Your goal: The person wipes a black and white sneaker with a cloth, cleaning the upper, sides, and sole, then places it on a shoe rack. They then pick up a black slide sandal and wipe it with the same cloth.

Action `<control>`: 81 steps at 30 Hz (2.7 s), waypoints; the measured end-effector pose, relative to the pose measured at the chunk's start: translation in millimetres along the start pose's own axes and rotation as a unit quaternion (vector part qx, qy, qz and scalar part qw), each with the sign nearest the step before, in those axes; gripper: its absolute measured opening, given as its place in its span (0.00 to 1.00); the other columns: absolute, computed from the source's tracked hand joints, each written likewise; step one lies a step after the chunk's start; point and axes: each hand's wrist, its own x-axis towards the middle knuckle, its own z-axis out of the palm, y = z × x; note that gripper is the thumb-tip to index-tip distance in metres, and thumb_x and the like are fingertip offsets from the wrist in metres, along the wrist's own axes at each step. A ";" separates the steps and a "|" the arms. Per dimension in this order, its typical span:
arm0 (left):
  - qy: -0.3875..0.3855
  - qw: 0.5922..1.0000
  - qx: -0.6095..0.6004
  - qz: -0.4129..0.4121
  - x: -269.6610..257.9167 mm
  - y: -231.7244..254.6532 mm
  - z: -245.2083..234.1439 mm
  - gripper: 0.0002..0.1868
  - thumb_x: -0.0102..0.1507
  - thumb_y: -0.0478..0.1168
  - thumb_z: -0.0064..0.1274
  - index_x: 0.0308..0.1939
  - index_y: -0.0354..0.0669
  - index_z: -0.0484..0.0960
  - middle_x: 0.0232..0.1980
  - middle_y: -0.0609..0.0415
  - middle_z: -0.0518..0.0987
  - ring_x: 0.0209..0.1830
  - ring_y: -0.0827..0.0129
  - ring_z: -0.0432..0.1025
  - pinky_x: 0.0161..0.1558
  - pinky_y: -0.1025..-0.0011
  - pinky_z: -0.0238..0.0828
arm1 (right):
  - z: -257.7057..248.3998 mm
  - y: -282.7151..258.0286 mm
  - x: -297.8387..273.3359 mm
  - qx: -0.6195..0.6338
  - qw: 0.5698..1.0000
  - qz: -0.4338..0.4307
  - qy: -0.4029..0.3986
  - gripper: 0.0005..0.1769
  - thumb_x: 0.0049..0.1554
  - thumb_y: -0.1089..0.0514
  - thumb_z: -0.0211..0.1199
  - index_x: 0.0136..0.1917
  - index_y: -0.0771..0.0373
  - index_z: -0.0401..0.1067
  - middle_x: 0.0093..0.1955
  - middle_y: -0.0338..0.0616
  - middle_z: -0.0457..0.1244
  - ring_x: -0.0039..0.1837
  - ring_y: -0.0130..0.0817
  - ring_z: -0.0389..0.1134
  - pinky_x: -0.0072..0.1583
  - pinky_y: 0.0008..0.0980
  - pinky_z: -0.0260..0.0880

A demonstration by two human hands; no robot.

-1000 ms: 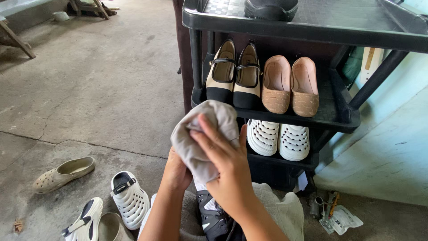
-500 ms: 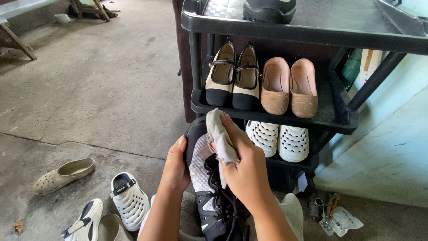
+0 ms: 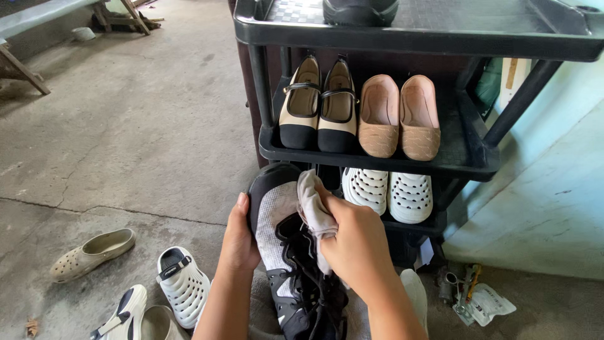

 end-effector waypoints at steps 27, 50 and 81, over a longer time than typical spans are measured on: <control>-0.124 0.990 0.046 0.048 24.7 -5.2 12.3 0.32 0.69 0.58 0.49 0.62 0.31 0.74 0.58 0.42 0.79 0.55 0.59 0.75 0.59 0.60 0.74 | 45.1 -28.9 -17.4 -0.052 0.953 -0.288 0.077 0.39 0.48 0.53 0.72 0.73 0.55 0.68 0.80 0.35 0.55 0.78 0.40 0.59 0.76 0.77 0.23; -0.115 0.993 0.007 0.036 -11.3 4.0 -2.0 0.32 0.67 0.57 0.51 0.62 0.31 0.74 0.59 0.41 0.80 0.56 0.58 0.76 0.60 0.60 0.73 | 14.5 -23.9 -0.3 0.164 0.980 -0.089 0.065 0.30 0.60 0.57 0.63 0.72 0.68 0.64 0.63 0.58 0.69 0.59 0.40 0.76 0.54 0.32 0.75; -0.183 0.981 -0.049 -0.051 8.6 -14.1 -60.9 0.36 0.59 0.51 0.60 0.63 0.27 0.73 0.60 0.38 0.78 0.58 0.51 0.75 0.60 0.56 0.72 | 28.8 28.1 10.6 0.291 0.947 0.033 0.131 0.18 0.58 0.54 0.66 0.58 0.65 0.78 0.37 0.35 0.70 0.36 0.17 0.64 0.37 0.20 0.62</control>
